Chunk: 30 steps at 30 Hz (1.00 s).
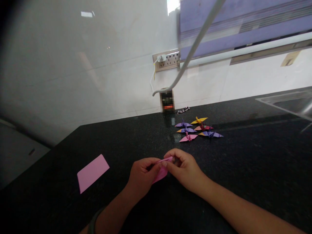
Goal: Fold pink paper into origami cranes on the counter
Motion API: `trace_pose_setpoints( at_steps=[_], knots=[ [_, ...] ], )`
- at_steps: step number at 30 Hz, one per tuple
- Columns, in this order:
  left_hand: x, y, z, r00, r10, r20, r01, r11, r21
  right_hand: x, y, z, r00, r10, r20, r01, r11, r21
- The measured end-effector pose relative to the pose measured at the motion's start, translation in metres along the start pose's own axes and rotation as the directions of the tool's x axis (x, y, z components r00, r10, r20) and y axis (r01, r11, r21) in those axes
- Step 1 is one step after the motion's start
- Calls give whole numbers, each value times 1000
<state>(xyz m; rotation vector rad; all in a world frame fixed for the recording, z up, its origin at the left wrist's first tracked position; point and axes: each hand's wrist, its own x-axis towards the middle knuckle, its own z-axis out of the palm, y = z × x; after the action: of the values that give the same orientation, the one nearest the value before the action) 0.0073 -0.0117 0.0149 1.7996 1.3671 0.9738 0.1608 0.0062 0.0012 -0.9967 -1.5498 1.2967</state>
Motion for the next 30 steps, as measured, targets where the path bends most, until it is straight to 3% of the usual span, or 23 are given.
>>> trace_pose_setpoints(
  at_steps=[19,30],
  knots=[
    [-1,-3,3,996,-71,59,74,995,-67,1,-7,-1,997,38,61,-33,996,-82],
    [0,-1,2,989,-116,89,125,987,-100,2,-13,-10,991,-20,135,59,954,-295]
  ],
)
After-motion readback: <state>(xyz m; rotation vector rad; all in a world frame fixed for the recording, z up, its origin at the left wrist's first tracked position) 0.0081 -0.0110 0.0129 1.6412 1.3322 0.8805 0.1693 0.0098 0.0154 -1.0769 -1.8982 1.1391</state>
